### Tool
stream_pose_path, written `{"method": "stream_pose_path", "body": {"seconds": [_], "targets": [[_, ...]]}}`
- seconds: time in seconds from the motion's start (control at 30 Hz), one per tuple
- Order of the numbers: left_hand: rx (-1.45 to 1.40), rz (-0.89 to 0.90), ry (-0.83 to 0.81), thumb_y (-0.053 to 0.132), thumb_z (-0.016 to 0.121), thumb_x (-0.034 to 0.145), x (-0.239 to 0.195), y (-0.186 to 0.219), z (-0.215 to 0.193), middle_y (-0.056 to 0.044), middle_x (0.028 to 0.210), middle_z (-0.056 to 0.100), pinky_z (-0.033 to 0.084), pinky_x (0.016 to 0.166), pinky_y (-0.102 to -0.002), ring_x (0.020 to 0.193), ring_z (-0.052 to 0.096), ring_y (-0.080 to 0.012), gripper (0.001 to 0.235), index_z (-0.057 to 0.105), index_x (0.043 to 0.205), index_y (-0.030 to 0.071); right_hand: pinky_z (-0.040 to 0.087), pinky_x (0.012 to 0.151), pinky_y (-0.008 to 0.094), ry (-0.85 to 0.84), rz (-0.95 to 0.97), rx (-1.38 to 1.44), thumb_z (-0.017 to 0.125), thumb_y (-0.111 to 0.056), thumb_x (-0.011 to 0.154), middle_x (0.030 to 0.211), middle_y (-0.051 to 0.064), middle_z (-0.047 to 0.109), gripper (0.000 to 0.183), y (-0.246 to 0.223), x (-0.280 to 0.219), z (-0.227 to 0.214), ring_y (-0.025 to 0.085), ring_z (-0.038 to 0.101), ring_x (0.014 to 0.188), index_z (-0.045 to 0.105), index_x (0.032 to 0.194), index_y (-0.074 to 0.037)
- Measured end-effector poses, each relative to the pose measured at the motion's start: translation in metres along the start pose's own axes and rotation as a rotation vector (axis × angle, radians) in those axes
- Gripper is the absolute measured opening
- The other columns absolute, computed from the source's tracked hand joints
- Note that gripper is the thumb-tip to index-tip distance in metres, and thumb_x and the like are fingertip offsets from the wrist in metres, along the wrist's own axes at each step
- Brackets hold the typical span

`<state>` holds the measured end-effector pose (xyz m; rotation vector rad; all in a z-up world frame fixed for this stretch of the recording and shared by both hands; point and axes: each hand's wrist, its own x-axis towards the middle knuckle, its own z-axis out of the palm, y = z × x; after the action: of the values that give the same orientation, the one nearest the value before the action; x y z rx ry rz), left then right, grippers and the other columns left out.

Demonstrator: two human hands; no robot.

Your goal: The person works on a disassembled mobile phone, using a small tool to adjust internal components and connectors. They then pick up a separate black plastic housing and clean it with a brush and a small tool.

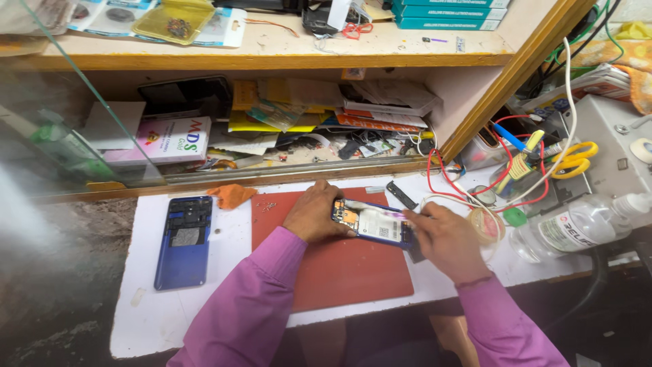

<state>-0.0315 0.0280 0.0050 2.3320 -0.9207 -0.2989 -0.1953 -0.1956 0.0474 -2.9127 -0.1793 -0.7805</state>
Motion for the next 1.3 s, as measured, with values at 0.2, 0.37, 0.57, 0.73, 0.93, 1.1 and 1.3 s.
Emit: {"method": "stream_pose_path", "body": {"seconds": [0.2,0.37,0.57,0.73,0.93,1.1,1.3], "targets": [[-0.007,0.012,0.006,0.043,0.097,0.056,0.002,-0.003,0.003,-0.012,0.118,0.056,0.046,0.105,-0.041,0.121,0.054,-0.0306,0.082,0.064,0.122,0.007,0.05,0.064,0.038,0.074,0.23,0.065,0.068,-0.014,0.091,0.086,0.004,0.064,0.024,0.032,-0.012,-0.013,0.024,0.063,0.072,0.078,0.112,-0.019],[0.001,-0.016,-0.016,0.046,0.098,0.053,0.002,-0.006,0.003,-0.014,0.119,0.055,0.045,0.105,-0.042,0.122,0.053,-0.0314,0.087,0.061,0.12,0.004,0.049,0.077,0.043,0.207,0.224,-0.192,0.074,-0.017,0.089,0.097,0.01,0.065,0.025,0.07,-0.004,-0.006,0.031,0.064,0.089,0.078,0.114,-0.013],[0.083,0.009,-0.035,0.055,0.097,0.052,0.003,-0.009,0.007,-0.016,0.12,0.053,0.044,0.106,-0.042,0.123,0.051,-0.0332,0.093,0.059,0.119,0.002,0.052,0.096,0.037,0.125,0.146,0.441,0.077,-0.012,0.085,0.113,0.007,0.069,0.026,0.03,0.0,0.026,0.023,0.068,0.108,0.075,0.11,-0.007],[0.179,0.069,0.011,0.061,0.096,0.049,-0.006,-0.007,0.004,-0.016,0.118,0.051,0.044,0.103,-0.043,0.121,0.05,-0.0341,0.096,0.06,0.115,0.001,0.052,0.095,0.038,0.0,-0.093,0.453,0.076,-0.01,0.084,0.118,0.009,0.069,0.025,-0.018,0.017,0.059,0.029,0.066,0.112,0.074,0.108,-0.006],[0.279,0.026,0.025,0.064,0.091,0.049,-0.029,-0.005,-0.005,-0.014,0.116,0.051,0.045,0.096,-0.044,0.118,0.052,-0.0307,0.093,0.061,0.112,0.003,0.052,0.088,0.039,-0.055,-0.18,0.38,0.075,-0.012,0.086,0.104,0.007,0.07,0.019,-0.027,0.037,0.072,0.029,0.066,0.097,0.074,0.104,-0.006],[0.301,0.023,0.062,0.063,0.091,0.049,-0.053,-0.013,-0.012,-0.012,0.114,0.052,0.044,0.095,-0.045,0.117,0.052,-0.0298,0.088,0.062,0.108,0.004,0.052,0.083,0.04,-0.005,-0.229,0.429,0.075,-0.012,0.088,0.097,0.006,0.068,0.013,-0.044,0.034,0.079,0.027,0.065,0.093,0.071,0.099,-0.005],[0.277,0.057,0.15,0.061,0.09,0.05,-0.074,-0.029,-0.009,-0.011,0.113,0.054,0.042,0.1,-0.044,0.117,0.052,-0.0296,0.082,0.065,0.106,0.006,0.049,0.078,0.042,0.051,-0.34,0.308,0.073,-0.011,0.086,0.091,0.007,0.065,0.01,-0.066,0.033,0.079,0.028,0.064,0.088,0.07,0.093,-0.007]]}}
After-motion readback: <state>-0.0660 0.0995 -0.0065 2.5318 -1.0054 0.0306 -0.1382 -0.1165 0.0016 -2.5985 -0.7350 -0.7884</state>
